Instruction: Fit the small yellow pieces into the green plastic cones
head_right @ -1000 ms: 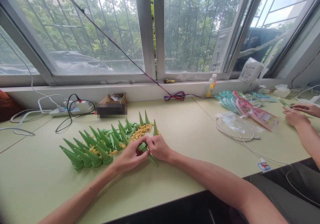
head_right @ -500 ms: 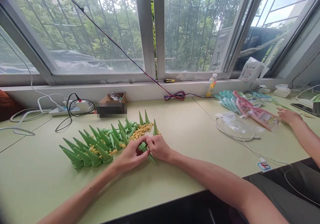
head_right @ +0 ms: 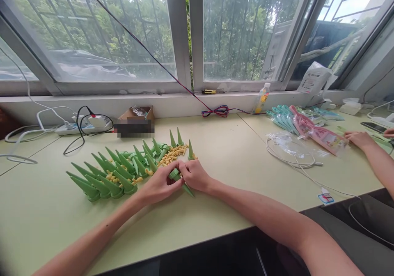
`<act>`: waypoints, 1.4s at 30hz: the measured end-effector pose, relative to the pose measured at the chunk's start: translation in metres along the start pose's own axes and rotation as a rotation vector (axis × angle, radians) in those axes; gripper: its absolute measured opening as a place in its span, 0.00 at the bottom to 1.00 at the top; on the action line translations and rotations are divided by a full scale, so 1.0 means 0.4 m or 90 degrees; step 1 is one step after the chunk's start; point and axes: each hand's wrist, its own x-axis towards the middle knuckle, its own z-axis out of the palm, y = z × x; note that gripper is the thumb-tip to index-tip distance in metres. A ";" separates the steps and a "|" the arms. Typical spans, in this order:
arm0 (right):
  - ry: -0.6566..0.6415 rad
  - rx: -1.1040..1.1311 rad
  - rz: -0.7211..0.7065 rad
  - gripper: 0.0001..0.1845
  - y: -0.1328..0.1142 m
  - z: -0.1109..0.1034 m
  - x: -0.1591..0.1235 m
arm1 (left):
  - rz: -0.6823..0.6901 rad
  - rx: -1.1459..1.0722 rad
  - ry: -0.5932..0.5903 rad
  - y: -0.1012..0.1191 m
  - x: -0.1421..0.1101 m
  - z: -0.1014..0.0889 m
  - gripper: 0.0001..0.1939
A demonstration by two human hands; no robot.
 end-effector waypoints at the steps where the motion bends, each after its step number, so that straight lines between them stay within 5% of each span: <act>1: 0.004 -0.002 -0.002 0.27 -0.001 -0.002 -0.001 | -0.002 0.009 0.001 0.001 0.000 0.000 0.09; 22: 0.048 0.126 0.009 0.35 -0.023 -0.013 -0.013 | -0.019 -0.076 0.063 0.008 -0.014 0.012 0.15; 35: 0.056 0.156 -0.005 0.36 -0.017 -0.001 -0.020 | 0.137 0.127 0.119 -0.032 -0.020 0.009 0.24; 42: 0.057 0.165 0.013 0.36 -0.014 0.003 -0.018 | 0.170 0.140 0.148 -0.039 -0.020 0.019 0.21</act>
